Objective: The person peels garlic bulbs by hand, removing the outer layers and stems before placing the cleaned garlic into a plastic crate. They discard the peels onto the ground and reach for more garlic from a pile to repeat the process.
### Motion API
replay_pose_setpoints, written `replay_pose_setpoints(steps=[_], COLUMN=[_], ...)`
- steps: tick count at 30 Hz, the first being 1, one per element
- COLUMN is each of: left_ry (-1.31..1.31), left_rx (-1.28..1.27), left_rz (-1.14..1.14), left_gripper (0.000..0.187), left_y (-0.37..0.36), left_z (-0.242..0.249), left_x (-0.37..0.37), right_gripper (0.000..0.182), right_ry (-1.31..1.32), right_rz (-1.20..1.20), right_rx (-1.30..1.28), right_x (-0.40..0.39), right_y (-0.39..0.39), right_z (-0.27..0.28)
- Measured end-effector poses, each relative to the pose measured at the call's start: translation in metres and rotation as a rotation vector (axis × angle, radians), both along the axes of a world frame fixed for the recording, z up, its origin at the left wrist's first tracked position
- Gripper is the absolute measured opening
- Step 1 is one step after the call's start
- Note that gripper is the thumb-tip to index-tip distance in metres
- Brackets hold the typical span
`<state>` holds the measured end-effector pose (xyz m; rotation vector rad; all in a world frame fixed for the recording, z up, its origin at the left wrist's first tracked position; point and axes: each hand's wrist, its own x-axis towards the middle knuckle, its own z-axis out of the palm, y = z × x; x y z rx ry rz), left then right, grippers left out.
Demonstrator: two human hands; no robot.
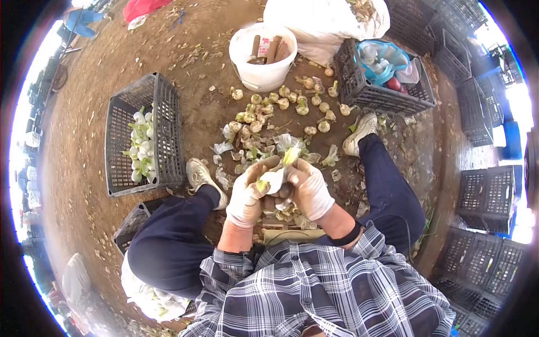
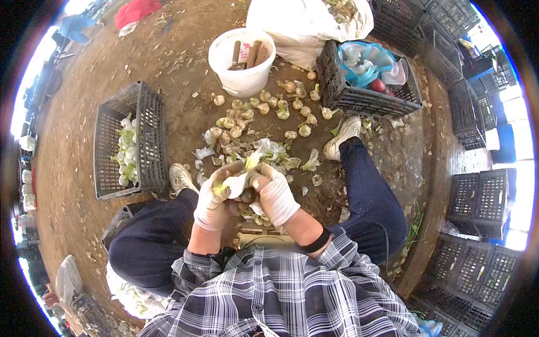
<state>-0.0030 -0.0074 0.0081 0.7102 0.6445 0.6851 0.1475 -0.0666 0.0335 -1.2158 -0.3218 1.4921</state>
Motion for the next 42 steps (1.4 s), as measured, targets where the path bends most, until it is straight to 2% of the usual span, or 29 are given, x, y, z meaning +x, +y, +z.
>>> replay_pose_setpoints(steps=[2,3,4,6,7,8,10,11,12,14,15,16,18,19,21,22,23,24,26,29,32,36,39,41,42], left_ry=[-0.029,-0.090,-0.034,0.079,-0.023,-0.001,0.038,0.073,0.109,0.173,0.133,0.200,0.338,0.420,0.413,0.409,0.504,0.540,0.612,0.743,0.920,1.043,0.998,0.835,0.751], left_rx=[-0.044,0.005,0.037,0.108,0.135,0.115,0.075,0.109,0.145,0.222,0.220,0.303,0.468,0.431,0.232,0.130,0.263,0.293,0.354,0.760,1.031,1.171,1.117,0.828,0.685], left_rz=[-0.045,0.028,0.019,0.006,-0.007,0.001,0.014,0.024,0.032,0.045,0.071,0.074,0.085,0.071,0.026,0.002,-0.004,-0.023,-0.060,-0.022,0.011,0.030,0.022,0.007,0.000], left_gripper=[0.086,0.078,0.075,0.069,0.062,0.063,0.065,0.060,0.056,0.048,0.045,0.044,0.043,0.036,0.034,0.033,0.031,0.031,0.031,0.030,0.022,0.010,0.008,0.008,0.009], left_y=[-0.002,-0.002,-0.004,-0.005,-0.003,-0.004,-0.003,-0.002,-0.002,-0.001,-0.003,-0.004,-0.004,-0.005,-0.003,-0.002,-0.005,-0.005,-0.004,-0.003,-0.007,-0.008,-0.004,-0.001,0.000], left_z=[0.010,0.001,0.005,0.017,0.005,0.004,0.001,0.000,-0.003,-0.008,-0.009,-0.008,-0.002,0.006,0.013,0.016,0.020,0.018,0.006,-0.026,-0.021,-0.016,-0.026,-0.047,-0.050], left_x=[0.000,0.002,0.004,0.005,0.001,-0.002,-0.003,-0.005,-0.006,-0.004,0.000,0.004,0.008,0.006,0.003,0.002,0.005,0.007,0.010,0.008,0.011,0.013,0.011,0.009,0.010], right_gripper=[0.017,0.019,0.023,0.027,0.028,0.029,0.030,0.027,0.027,0.029,0.037,0.036,0.033,0.031,0.029,0.029,0.029,0.029,0.034,0.035,0.033,0.033,0.034,0.034,0.035], right_ry=[0.388,0.244,-0.042,-1.106,-1.187,-1.266,-1.205,-1.038,-0.649,-0.071,-0.072,-0.230,-0.094,-0.176,-0.336,-0.537,-0.739,-0.941,-1.031,-1.148,-1.291,-1.332,-1.258,-1.180,-1.021], right_rz=[-0.166,-0.280,-0.103,0.519,0.608,0.691,0.827,0.662,0.411,0.200,0.274,0.275,0.136,0.103,0.041,0.065,0.088,0.110,0.144,0.156,0.164,0.261,0.303,0.333,0.303], right_rx=[0.019,-0.100,-0.127,0.069,0.119,0.175,0.065,-0.027,0.037,0.149,0.087,0.167,0.111,0.120,0.133,0.263,0.393,0.526,0.513,0.436,0.490,0.467,0.470,0.516,0.487], right_x=[-0.003,-0.011,-0.005,0.011,0.013,0.015,0.030,0.036,0.044,0.043,0.043,0.039,0.030,0.028,0.023,0.022,0.022,0.022,0.020,0.012,0.010,0.015,0.021,0.030,0.028], right_y=[0.000,0.010,0.008,-0.008,-0.014,-0.021,-0.012,-0.009,-0.012,-0.010,-0.011,-0.010,-0.008,-0.008,-0.010,-0.010,-0.010,-0.010,-0.009,-0.008,-0.005,-0.006,-0.008,-0.009,-0.010], right_z=[-0.033,-0.046,-0.082,-0.108,-0.124,-0.141,-0.083,-0.053,-0.043,-0.007,-0.003,-0.005,-0.002,-0.003,-0.007,-0.012,-0.019,-0.023,-0.026,-0.024,-0.017,-0.019,-0.028,-0.036,-0.036])
